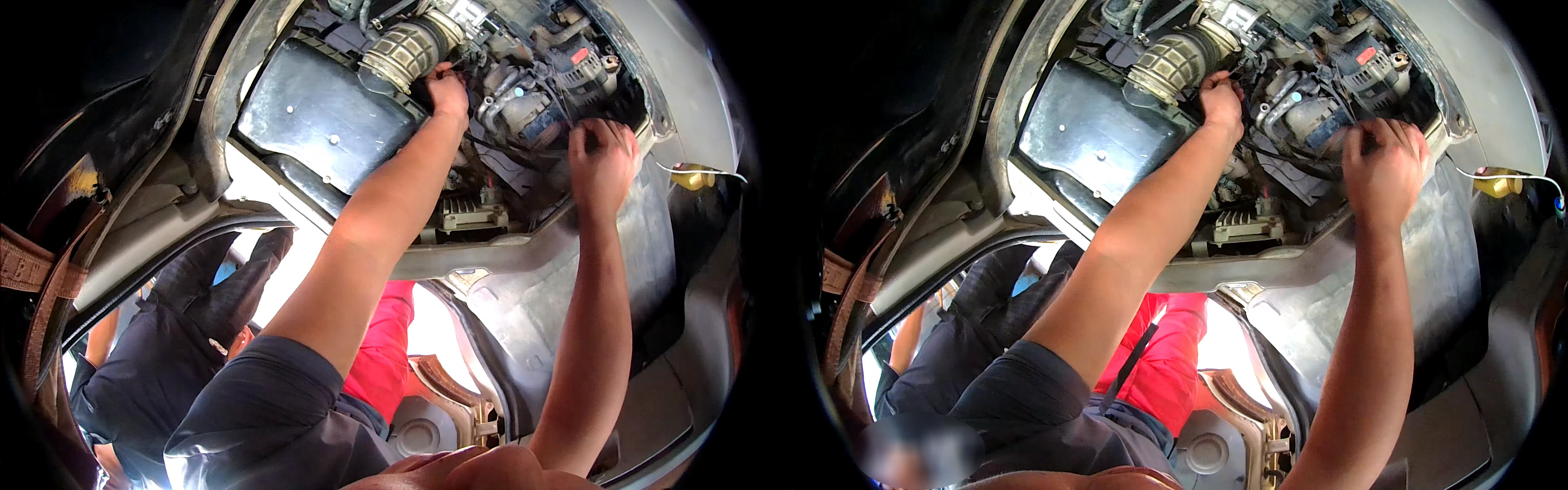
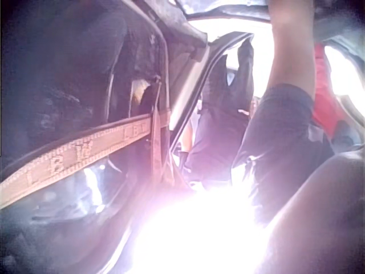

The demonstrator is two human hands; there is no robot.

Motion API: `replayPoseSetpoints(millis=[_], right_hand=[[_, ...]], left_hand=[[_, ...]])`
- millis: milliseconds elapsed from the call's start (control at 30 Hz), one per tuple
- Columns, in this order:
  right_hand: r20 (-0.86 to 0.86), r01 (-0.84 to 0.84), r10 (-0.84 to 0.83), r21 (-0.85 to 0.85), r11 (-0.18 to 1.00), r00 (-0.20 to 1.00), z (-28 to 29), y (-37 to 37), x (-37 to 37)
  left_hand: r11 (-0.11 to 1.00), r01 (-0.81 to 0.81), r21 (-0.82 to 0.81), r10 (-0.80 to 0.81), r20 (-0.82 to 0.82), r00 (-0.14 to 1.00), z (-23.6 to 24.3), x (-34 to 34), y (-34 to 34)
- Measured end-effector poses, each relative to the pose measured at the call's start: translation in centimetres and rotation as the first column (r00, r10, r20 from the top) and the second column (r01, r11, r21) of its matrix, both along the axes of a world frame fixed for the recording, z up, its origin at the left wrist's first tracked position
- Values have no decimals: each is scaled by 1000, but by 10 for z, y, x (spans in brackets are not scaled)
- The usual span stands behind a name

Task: The person lifts the front car seat to access the engine compartment and manipulates various wires and components within the engine bay. The person continues to adjust and connect wires by hand while working under the dashboard area.

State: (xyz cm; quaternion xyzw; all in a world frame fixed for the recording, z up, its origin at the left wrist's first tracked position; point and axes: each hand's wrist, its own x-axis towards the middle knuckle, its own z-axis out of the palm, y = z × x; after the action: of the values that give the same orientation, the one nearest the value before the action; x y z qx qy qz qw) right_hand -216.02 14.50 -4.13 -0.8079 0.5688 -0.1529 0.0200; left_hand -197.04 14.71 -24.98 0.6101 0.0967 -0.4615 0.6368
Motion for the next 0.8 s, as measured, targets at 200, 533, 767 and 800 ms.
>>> replayPoseSetpoints(millis=[200,533,767,800], right_hand=[[30,-3,3,-10,1000,1000,-3,1,-2],[73,38,-30,-116,992,997,-16,2,-8],[47,31,-27,-90,995,999,-13,0,-8],[41,30,-28,-56,998,999,-8,2,-5]], left_hand=[[991,131,-1,-129,132,983,-14,9,8],[850,490,193,-519,466,716,0,13,14],[906,415,85,-412,411,813,-18,16,21],[910,410,57,-399,388,831,-23,18,25]])
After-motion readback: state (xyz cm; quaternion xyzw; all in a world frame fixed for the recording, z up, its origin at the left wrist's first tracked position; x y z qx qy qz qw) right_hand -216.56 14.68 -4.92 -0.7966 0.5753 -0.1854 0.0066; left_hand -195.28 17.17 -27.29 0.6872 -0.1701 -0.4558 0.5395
